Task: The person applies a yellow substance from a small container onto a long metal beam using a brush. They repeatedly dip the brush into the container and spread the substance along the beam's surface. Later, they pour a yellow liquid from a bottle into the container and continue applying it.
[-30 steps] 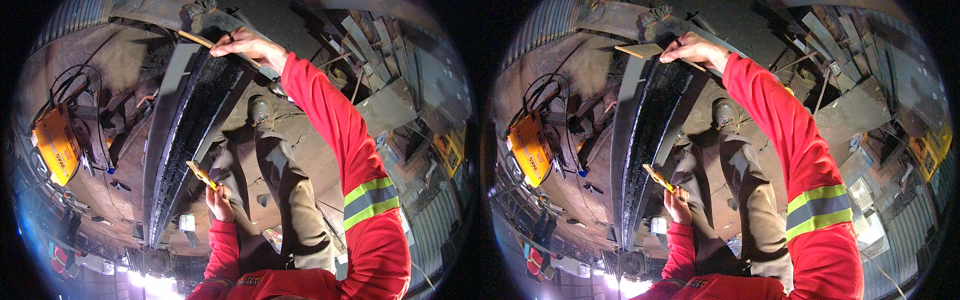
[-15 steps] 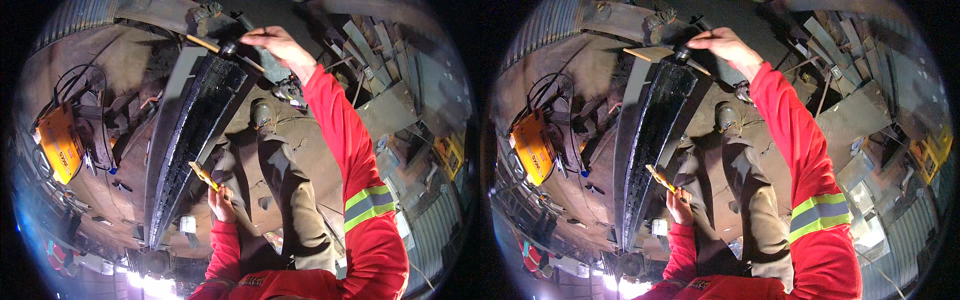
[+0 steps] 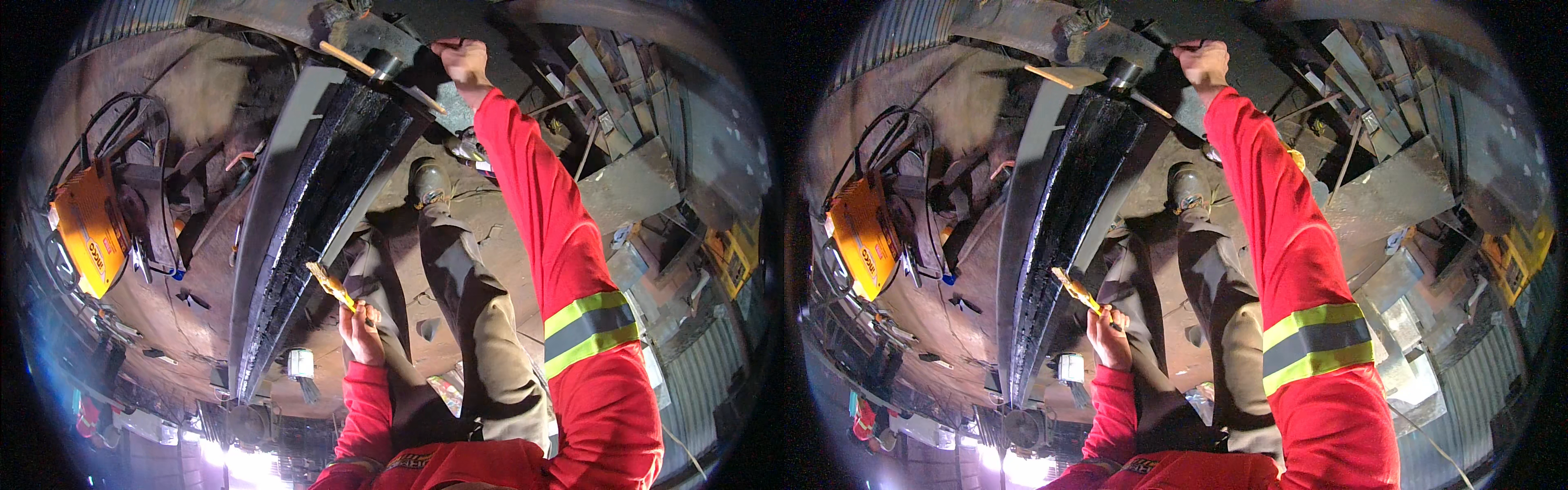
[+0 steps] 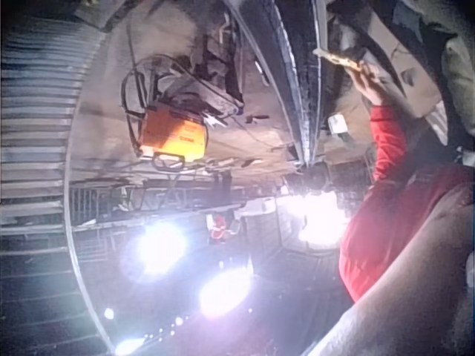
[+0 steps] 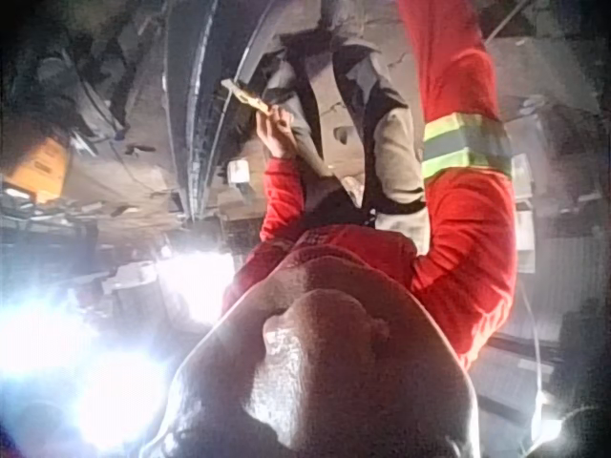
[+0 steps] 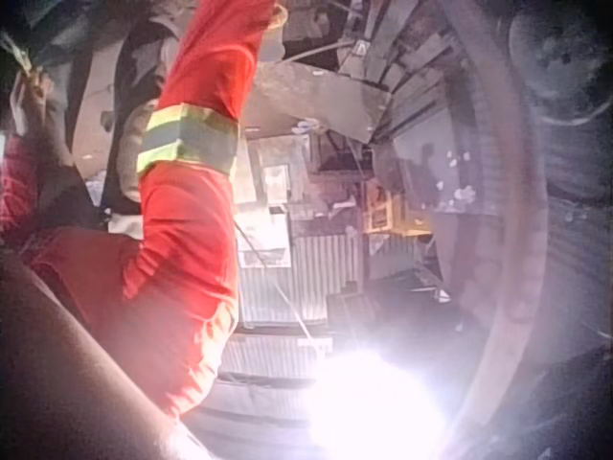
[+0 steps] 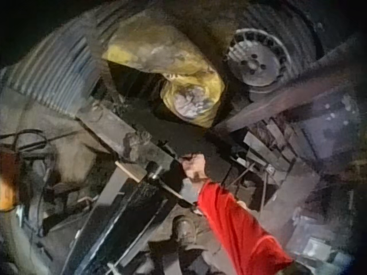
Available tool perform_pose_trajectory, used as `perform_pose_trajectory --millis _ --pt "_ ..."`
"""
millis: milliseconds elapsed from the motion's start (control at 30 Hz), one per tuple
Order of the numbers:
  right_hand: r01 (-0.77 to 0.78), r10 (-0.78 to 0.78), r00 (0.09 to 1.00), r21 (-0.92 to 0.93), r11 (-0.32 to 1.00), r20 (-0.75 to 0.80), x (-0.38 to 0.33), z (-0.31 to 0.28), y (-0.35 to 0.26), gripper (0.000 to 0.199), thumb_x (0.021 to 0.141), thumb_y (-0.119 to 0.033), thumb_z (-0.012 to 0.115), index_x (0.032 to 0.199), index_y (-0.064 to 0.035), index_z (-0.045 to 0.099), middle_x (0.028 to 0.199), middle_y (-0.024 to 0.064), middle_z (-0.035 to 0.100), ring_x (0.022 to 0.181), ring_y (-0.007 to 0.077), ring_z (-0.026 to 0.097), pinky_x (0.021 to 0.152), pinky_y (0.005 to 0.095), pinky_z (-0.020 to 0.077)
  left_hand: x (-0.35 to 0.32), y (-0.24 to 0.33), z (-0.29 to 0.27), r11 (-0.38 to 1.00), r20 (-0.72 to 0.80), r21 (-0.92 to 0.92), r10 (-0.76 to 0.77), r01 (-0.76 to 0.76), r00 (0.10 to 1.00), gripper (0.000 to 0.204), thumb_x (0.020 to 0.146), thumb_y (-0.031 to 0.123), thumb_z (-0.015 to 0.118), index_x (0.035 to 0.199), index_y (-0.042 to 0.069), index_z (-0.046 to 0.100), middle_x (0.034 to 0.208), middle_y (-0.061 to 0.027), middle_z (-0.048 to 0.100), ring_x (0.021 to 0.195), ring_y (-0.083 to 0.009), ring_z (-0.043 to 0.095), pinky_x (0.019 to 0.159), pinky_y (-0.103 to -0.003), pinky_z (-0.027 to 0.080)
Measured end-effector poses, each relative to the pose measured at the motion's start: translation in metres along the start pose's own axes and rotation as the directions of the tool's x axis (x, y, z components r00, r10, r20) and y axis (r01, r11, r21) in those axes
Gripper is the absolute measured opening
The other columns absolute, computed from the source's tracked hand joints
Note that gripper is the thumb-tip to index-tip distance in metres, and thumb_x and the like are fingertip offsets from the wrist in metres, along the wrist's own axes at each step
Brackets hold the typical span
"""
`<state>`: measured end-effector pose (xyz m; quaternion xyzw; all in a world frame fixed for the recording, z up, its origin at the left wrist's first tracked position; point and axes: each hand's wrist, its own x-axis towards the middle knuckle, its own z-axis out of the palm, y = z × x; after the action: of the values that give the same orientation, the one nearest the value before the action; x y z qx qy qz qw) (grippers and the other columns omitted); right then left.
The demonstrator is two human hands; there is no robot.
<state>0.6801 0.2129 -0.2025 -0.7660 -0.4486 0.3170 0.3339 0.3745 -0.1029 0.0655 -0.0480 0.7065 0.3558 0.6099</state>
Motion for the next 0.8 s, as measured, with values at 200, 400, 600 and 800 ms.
perform_pose_trajectory --millis 200,400,600,800 --pt "-0.097 0.052 0.960 0.150 0.984 0.276 -0.015 -0.031 0.001 0.023 0.075 -0.006 0.056 0.090 -0.0076 0.073 0.080 0.0100 0.071 0.073 0.0128 0.066 0.068 0.0266 0.0505 -0.001 0.000 0.001 0.998 -0.019 -0.066 0.022 -0.023 1.000 0.007 0.090 0.007 0.051 0.095 0.008 0.047 0.081 0.0007 0.048 0.064 -0.0088 0.042 0.060 -0.028 0.036" --pt "0.202 -0.071 0.961 -0.499 0.843 0.269 -0.033 -0.056 -0.019 0.020 0.078 -0.027 0.063 0.093 -0.0190 0.073 0.094 0.0082 0.068 0.095 0.0336 0.056 0.083 0.0436 0.0467 -0.001 -0.003 -0.007 0.998 0.005 -0.048 0.035 -0.034 0.999 0.009 0.090 0.008 0.054 0.094 0.010 0.046 0.083 0.0009 0.050 0.064 -0.0086 0.043 0.060 -0.028 0.036" --pt "0.317 -0.112 0.935 -0.652 0.689 0.336 -0.043 -0.065 -0.024 0.025 0.082 -0.035 0.057 0.095 -0.0211 0.073 0.097 0.0076 0.068 0.095 0.0340 0.057 0.083 0.0440 0.0470 0.000 -0.003 -0.009 0.998 0.026 -0.057 0.030 -0.028 0.999 0.009 0.090 0.009 0.053 0.090 0.011 0.045 0.082 0.0012 0.050 0.062 -0.0078 0.041 0.059 -0.027 0.034" --pt "-0.356 0.206 0.912 0.436 0.827 0.354 -0.039 -0.068 -0.026 0.018 0.085 0.006 0.056 0.101 0.0091 0.064 0.100 0.0112 0.067 0.092 0.0149 0.063 0.086 0.0248 0.0488 -0.001 -0.004 -0.012 0.997 0.007 -0.060 0.038 -0.038 0.999 0.008 0.088 0.008 0.052 0.090 0.011 0.045 0.081 0.0017 0.049 0.060 -0.0078 0.040 0.058 -0.027 0.034"
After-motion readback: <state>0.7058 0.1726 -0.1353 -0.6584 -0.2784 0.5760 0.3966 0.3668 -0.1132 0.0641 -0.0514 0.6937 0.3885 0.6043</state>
